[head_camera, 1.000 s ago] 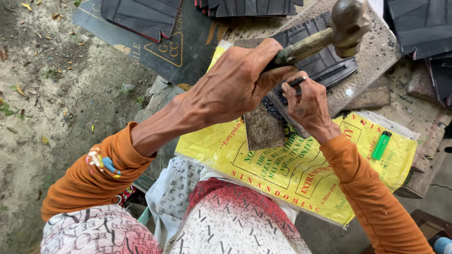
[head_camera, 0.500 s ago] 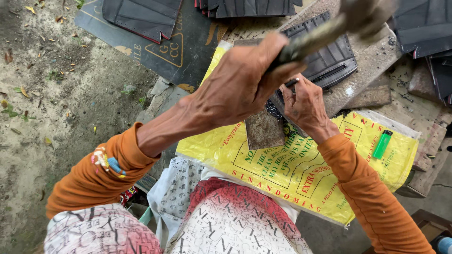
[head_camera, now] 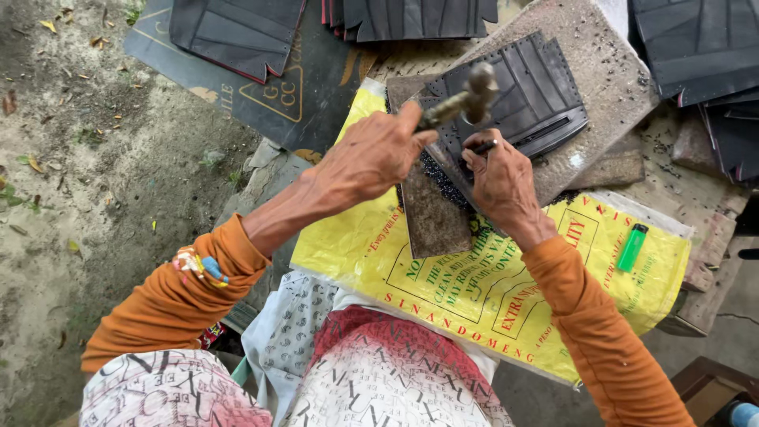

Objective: The person uses a hammer and a metal punch to drive fasteners into black rubber shoe parts placed on a metal block. They repeatedly position the punch, strike it with the hammer, and adjust the parts to continue the fastening process.

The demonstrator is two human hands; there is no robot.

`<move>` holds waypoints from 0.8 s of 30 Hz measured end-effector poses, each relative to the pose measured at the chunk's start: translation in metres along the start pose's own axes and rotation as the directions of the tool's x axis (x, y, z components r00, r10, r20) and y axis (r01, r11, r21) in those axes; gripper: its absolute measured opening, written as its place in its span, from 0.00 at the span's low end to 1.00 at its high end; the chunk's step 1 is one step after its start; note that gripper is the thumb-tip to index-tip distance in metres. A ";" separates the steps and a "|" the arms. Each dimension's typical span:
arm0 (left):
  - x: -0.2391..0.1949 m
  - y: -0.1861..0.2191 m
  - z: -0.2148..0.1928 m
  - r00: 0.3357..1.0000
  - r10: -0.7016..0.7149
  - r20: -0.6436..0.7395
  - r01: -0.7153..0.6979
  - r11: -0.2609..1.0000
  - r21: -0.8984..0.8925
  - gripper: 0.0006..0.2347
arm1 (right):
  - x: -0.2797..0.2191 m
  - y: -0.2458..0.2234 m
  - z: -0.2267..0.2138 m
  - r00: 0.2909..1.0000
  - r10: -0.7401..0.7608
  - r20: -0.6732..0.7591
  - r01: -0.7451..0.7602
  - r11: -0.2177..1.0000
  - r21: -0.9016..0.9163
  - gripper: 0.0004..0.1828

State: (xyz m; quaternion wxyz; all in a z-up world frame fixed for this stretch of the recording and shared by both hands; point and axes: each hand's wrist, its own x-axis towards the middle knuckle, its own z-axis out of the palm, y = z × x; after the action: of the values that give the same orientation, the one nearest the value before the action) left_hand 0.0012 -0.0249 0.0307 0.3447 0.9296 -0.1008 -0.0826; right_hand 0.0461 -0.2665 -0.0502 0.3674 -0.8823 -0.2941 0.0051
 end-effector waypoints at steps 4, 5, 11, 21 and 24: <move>0.005 -0.024 0.004 0.998 -0.057 0.011 0.056 0.994 0.097 0.15 | -0.002 0.009 0.007 0.993 0.071 -0.098 -0.069 0.997 0.026 0.13; 0.005 -0.028 0.007 0.998 -0.055 0.023 0.052 0.989 0.139 0.14 | 0.001 0.012 0.007 0.981 0.155 -0.114 -0.139 0.981 0.135 0.15; 0.005 -0.039 0.020 1.000 0.001 0.008 -0.002 0.989 0.146 0.14 | 0.004 0.016 -0.002 0.959 0.281 -0.032 -0.208 0.778 0.593 0.10; 0.005 -0.045 0.017 1.000 0.020 -0.005 -0.020 0.994 0.105 0.15 | 0.019 -0.003 -0.006 0.985 0.154 0.073 -0.170 0.879 0.446 0.06; 0.004 -0.048 0.016 1.000 0.020 -0.004 -0.019 0.995 0.098 0.15 | 0.019 -0.004 -0.006 0.986 0.150 0.074 -0.168 0.868 0.468 0.06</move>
State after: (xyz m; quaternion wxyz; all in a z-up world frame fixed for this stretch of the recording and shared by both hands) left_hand 0.0081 -0.0006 -0.0136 0.2999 0.9445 -0.1129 -0.0721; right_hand 0.0613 -0.2584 -0.0394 0.5642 -0.7872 -0.2168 0.1222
